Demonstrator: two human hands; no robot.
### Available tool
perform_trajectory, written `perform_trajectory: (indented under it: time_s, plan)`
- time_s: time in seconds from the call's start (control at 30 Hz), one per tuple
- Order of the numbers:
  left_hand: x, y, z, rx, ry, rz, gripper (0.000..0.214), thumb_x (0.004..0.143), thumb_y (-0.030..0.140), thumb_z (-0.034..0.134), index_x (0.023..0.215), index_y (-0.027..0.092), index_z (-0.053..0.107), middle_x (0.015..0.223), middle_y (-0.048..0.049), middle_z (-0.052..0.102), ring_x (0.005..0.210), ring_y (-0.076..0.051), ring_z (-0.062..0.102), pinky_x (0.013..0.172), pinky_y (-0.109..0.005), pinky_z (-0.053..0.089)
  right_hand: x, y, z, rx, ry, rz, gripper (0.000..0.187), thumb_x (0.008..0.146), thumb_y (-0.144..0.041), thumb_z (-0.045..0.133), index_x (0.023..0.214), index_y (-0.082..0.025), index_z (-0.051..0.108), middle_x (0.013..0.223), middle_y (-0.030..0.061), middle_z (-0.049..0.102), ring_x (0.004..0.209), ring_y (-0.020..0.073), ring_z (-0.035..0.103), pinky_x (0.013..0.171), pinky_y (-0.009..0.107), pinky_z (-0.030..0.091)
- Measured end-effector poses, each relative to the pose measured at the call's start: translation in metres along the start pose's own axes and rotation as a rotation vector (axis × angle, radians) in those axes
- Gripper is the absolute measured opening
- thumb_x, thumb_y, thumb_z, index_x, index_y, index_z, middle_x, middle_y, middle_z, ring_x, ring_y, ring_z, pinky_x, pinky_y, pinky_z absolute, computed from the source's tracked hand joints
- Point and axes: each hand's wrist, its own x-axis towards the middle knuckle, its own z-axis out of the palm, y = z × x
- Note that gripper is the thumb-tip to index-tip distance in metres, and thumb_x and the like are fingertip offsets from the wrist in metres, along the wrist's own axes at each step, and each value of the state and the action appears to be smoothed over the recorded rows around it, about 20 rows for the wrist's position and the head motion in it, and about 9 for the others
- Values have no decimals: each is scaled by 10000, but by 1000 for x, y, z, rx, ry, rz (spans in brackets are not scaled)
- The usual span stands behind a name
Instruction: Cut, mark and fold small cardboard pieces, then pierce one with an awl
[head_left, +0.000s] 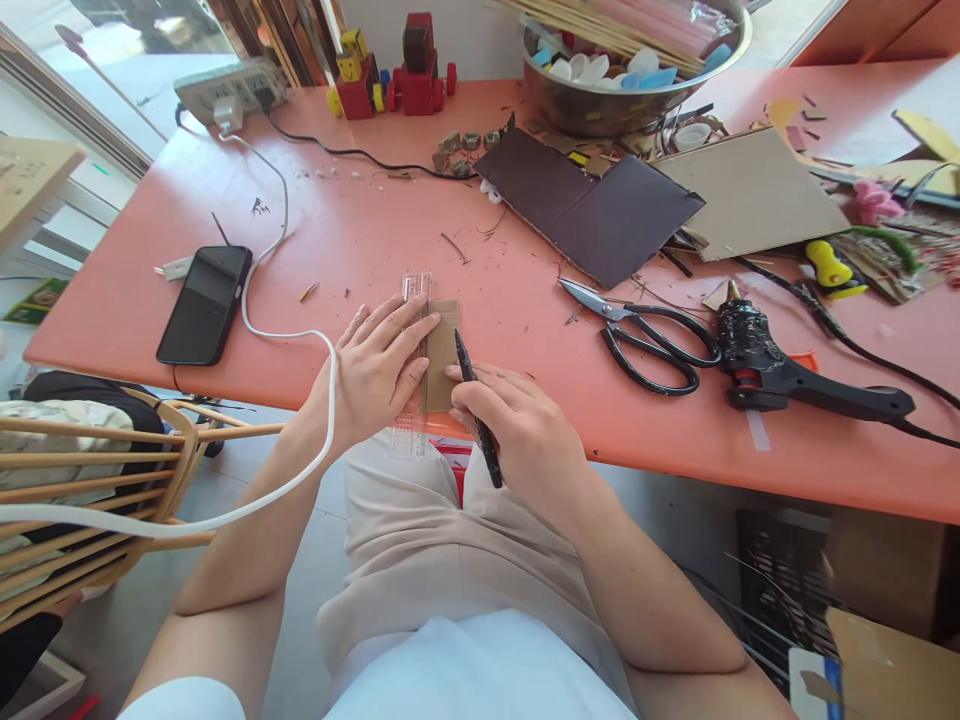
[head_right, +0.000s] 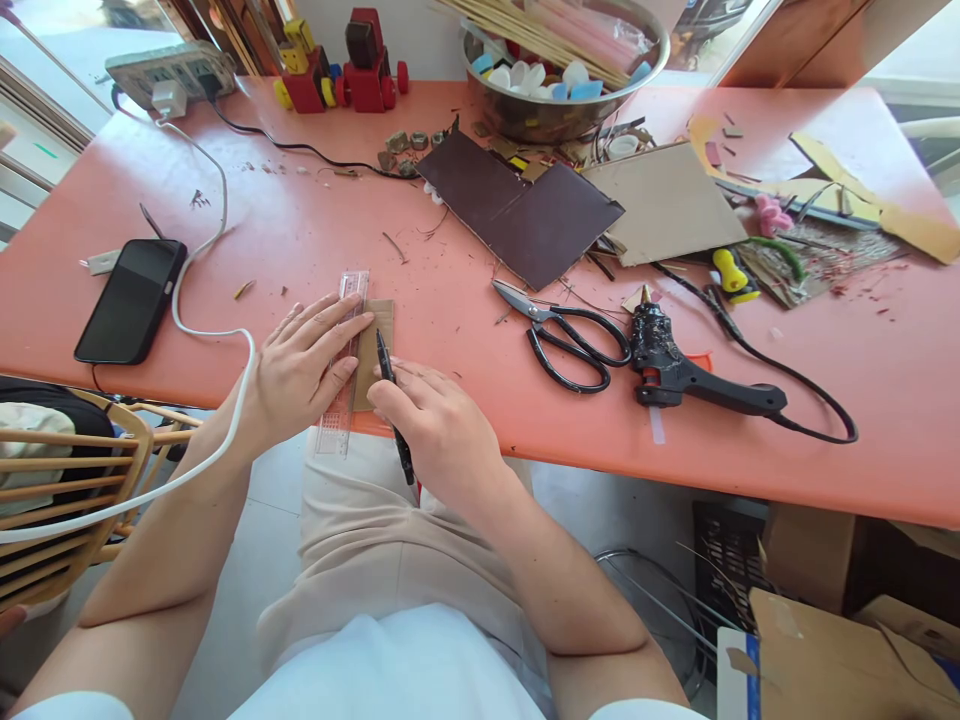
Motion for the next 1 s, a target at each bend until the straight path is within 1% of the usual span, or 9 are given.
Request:
perform_trajectory:
  time_s: [0.17, 0.33, 0.5, 0.6, 0.7, 0.77, 0.87, 1.0]
  plan:
    - [-1, 1, 1, 2, 20, -2, 507, 1094, 417, 396, 1576, 339, 533, 1691, -58, 515, 1584, -333, 459, 1298, -640, 365, 0, 0, 2, -8, 4, -14, 264, 1091, -126, 443, 913, -242, 601, 1091, 109, 831, 1052, 221, 773, 899, 351, 620]
    - [1, 7, 0, -6, 36, -2, 496, 1100, 406, 385, 1555, 302, 555, 1671, -70, 540, 1568, -320, 483, 1294, -616, 394, 0, 0, 1, -9, 20, -12, 247, 1079, -109, 468, 909, -231, 600, 1084, 119, 832, 1044, 224, 776, 909, 342, 613]
    - [3, 11, 0, -22, 50, -8, 484, 1100, 382, 380, 1533, 285, 572, 1651, -71, 564, 1552, -316, 504, 1292, -620, 406, 0, -1, 1, 7, 26, -9, 251, 1078, -106, 466, 910, -228, 607, 1062, 112, 830, 1045, 221, 777, 896, 329, 607]
    - [4, 9, 1, -29, 53, 6, 479, 1097, 383, 392, 1531, 285, 570, 1645, -76, 571, 1550, -316, 508, 1285, -605, 424, 0, 0, 2, 1, 36, -14, 254, 1075, -102, 467, 904, -228, 606, 1067, 114, 830, 1037, 220, 775, 892, 329, 604]
    - [3, 6, 1, -41, 66, 14, 498, 1096, 410, 411, 1554, 253, 528, 1632, -105, 582, 1551, -318, 507, 1281, -593, 435, -1, 0, 3, -3, 28, -7, 263, 1077, -105, 461, 901, -237, 607, 1055, 99, 829, 1000, 213, 771, 881, 333, 604]
    - [2, 4, 2, -53, 77, 3, 506, 1093, 431, 429, 1552, 234, 511, 1622, -121, 590, 1553, -319, 506, 1280, -589, 438, -1, 0, 2, -2, 20, -1, 271, 1078, -102, 453, 906, -241, 609, 1061, 94, 829, 1024, 214, 771, 883, 336, 603]
    - [2, 1, 3, -75, 71, -7, 481, 1089, 448, 446, 1509, 233, 539, 1620, -122, 592, 1554, -317, 505, 1278, -580, 444, -1, -1, 1, 5, 11, 4, 269, 1082, -103, 447, 915, -238, 610, 1088, 101, 830, 1062, 220, 773, 892, 335, 603]
    - [3, -2, 3, -98, 69, 20, 463, 1092, 440, 433, 1477, 223, 570, 1617, -129, 594, 1544, -312, 519, 1286, -573, 438, -1, -1, 0, 18, 4, 13, 260, 1085, -110, 450, 921, -236, 608, 1104, 108, 832, 1087, 227, 777, 908, 343, 603]
